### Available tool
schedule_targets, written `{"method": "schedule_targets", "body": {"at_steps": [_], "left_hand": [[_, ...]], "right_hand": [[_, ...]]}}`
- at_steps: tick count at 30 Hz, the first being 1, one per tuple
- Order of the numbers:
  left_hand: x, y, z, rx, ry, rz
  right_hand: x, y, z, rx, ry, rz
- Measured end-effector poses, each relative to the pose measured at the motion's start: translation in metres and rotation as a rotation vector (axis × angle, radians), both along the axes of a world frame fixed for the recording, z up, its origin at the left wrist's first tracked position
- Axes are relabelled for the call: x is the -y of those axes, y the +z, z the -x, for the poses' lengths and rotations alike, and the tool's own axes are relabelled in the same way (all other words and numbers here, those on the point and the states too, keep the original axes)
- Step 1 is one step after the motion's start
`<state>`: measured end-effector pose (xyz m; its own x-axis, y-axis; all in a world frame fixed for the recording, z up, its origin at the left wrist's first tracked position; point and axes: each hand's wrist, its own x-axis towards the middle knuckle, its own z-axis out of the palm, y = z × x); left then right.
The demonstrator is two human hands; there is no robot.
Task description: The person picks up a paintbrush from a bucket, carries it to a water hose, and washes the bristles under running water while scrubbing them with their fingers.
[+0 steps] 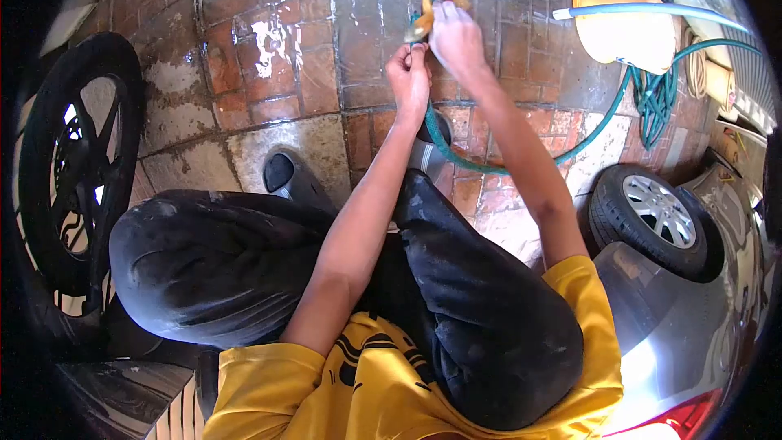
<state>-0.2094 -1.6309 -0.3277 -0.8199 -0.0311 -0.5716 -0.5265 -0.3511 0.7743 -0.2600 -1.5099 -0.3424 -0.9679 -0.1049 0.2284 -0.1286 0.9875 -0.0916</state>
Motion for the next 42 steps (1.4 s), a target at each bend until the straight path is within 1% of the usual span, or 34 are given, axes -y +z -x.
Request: {"method": "schedule_targets", "body": {"at_steps": [1,2,4,5,7,8,10,11,12,14,15,16,18,19,20,22,23,24,26,27,28,31,32,34,36,38,39,40,41,42], "left_hand": [[0.004,-0.001,-0.002,-0.004,-0.024,0.026],[0.007,-0.002,-0.002,-0.003,-0.027,0.028],[0.009,-0.002,-0.003,0.001,-0.01,0.037],[0.009,0.0,-0.003,0.012,-0.016,0.048],[0.008,0.002,-0.003,0.013,-0.018,0.045],[0.008,0.003,-0.003,0.019,-0.021,0.052],[0.005,0.004,0.002,-0.02,0.021,0.042],[0.005,0.007,0.001,-0.004,0.031,0.049],[0.006,0.009,0.002,0.013,0.038,0.058],[0.007,0.006,0.0,-0.005,0.034,0.058],[0.007,0.005,-0.001,-0.017,0.038,0.051],[0.006,0.004,-0.001,-0.031,0.04,0.042],[0.005,0.001,0.0,-0.035,0.021,0.055],[0.005,0.001,0.001,-0.031,0.011,0.065],[0.004,0.001,0.002,-0.03,0.008,0.069],[0.003,0.0,0.004,-0.042,0.006,0.075],[0.003,0.0,0.004,-0.036,0.005,0.077],[0.002,0.001,0.004,-0.027,-0.011,0.088],[-0.001,0.001,0.009,-0.026,-0.022,0.096],[-0.001,0.001,0.009,-0.029,-0.025,0.104],[0.0,0.001,0.009,-0.032,-0.028,0.112],[0.0,0.001,0.007,-0.034,-0.03,0.103],[-0.001,0.001,0.006,-0.03,-0.035,0.101],[-0.002,0.003,0.005,-0.014,-0.042,0.09],[-0.001,0.004,0.005,-0.014,-0.075,0.099],[0.001,0.001,0.005,-0.015,-0.11,0.111],[0.0,0.0,0.007,-0.017,-0.104,0.126],[-0.001,-0.004,0.008,-0.017,-0.099,0.14],[-0.001,-0.012,0.008,-0.022,-0.098,0.137],[0.0,-0.021,0.01,-0.055,-0.164,0.291]], "right_hand": [[0.005,0.001,-0.001,0.049,-0.048,0.057],[0.007,0.003,-0.001,0.051,-0.051,0.059],[0.006,0.011,-0.001,0.029,-0.153,0.27],[0.006,0.015,-0.002,0.021,-0.16,0.263],[0.007,0.021,-0.004,0.061,-0.223,0.458],[0.007,0.024,-0.004,0.058,-0.224,0.456],[0.007,0.025,0.005,0.33,-0.431,0.66],[0.004,0.015,0.01,0.242,-0.423,0.895],[0.0,0.01,0.011,0.245,-0.481,1.202],[-0.005,0.0,0.02,0.088,-0.461,1.596],[-0.013,-0.002,0.017,0.096,-0.439,1.652],[-0.017,-0.005,0.015,0.089,-0.442,1.657],[-0.02,-0.012,0.013,0.182,-0.545,1.652],[-0.016,-0.014,0.01,0.155,-0.576,1.489],[-0.017,-0.014,0.006,0.155,-0.579,1.493],[-0.02,-0.009,-0.002,0.29,-0.547,0.876],[-0.013,0.022,0.003,0.442,-0.609,0.723],[-0.013,0.019,0.001,0.446,-0.613,0.723],[-0.015,0.007,0.003,0.156,-0.334,0.498],[-0.017,0.001,0.003,0.064,-0.256,0.458],[-0.018,0.005,0.007,0.067,-0.253,0.46],[-0.032,0.013,0.015,0.019,-0.001,0.249],[-0.034,0.012,0.016,0.023,-0.005,0.248],[-0.038,0.011,0.019,-0.037,0.111,0.101],[-0.041,0.01,0.016,-0.085,0.149,0.074],[-0.036,0.017,0.003,-0.068,0.143,0.148],[-0.031,0.021,-0.005,-0.074,0.103,0.23],[-0.023,0.023,-0.011,-0.078,0.105,0.228],[-0.016,0.02,-0.018,-0.061,-0.053,0.39],[-0.01,0.015,-0.021,-0.043,-0.21,0.552]]}}
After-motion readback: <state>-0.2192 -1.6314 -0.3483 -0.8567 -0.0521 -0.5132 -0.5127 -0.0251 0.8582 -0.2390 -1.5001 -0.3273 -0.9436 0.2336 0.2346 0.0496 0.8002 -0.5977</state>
